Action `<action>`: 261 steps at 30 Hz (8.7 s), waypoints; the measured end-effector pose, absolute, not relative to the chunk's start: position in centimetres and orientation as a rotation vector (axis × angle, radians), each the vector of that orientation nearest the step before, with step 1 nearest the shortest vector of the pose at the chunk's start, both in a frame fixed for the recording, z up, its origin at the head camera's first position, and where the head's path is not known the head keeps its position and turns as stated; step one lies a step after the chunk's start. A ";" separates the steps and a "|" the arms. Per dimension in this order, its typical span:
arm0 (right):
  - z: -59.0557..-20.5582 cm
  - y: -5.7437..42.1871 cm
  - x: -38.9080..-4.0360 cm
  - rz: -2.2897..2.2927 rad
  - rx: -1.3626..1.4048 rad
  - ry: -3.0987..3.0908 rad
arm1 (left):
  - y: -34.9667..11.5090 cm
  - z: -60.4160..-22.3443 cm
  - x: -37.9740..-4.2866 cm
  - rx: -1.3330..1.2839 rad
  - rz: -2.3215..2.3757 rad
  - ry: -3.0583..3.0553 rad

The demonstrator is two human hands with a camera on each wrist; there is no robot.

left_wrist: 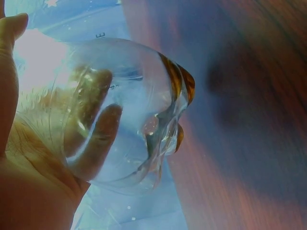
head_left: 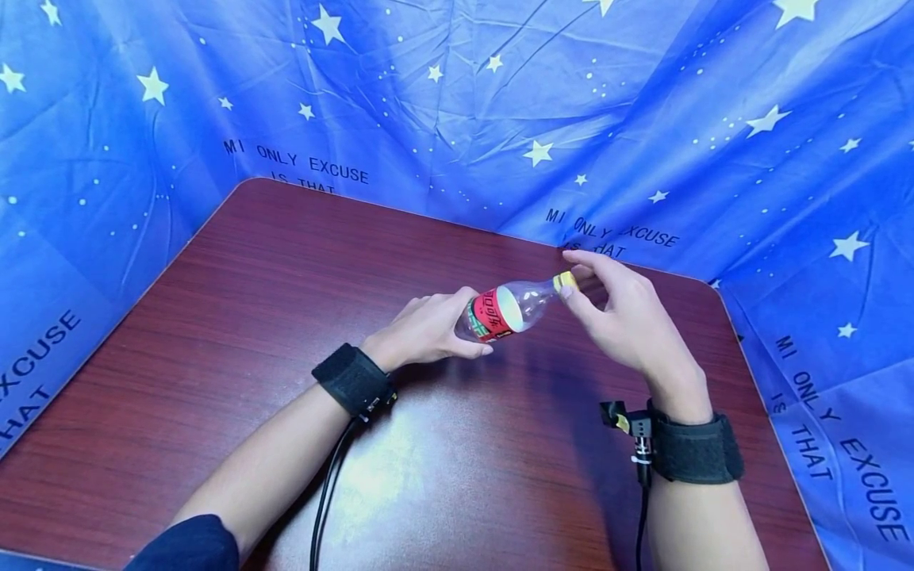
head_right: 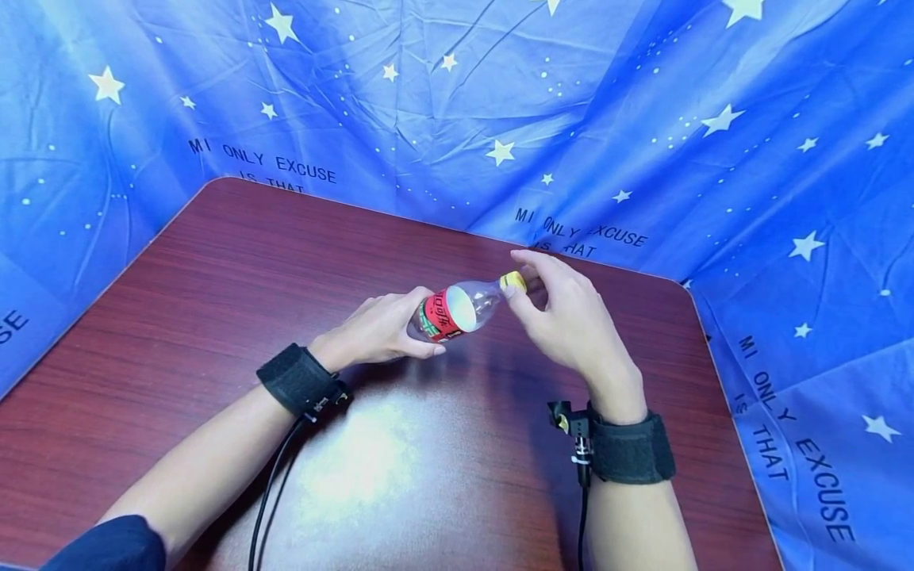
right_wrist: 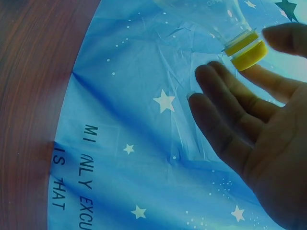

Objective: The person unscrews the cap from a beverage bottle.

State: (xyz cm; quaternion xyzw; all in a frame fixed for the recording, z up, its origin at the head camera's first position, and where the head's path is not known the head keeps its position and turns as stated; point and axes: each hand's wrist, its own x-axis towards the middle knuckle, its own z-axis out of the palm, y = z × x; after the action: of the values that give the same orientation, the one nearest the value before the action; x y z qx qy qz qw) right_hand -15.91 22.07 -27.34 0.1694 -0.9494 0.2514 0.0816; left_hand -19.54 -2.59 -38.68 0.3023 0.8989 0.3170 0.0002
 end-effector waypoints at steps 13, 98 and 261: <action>-27.3 22.2 -16.1 0.608 0.320 -2.859 | -2.5 -38.3 -19.2 0.977 0.961 2.818; -29.3 23.9 -15.4 0.717 0.364 -2.826 | -3.0 -38.6 -19.8 0.792 0.995 2.846; -39.7 27.9 -16.3 0.538 0.068 -3.197 | -4.4 -41.2 -20.5 0.827 1.418 2.632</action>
State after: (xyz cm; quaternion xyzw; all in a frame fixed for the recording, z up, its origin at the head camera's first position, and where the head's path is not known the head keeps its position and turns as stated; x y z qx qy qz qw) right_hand -16.26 27.88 -39.67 0.0210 -0.9847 0.1656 -0.0506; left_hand -20.45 -4.43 -41.25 0.2664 0.8484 0.4570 0.0198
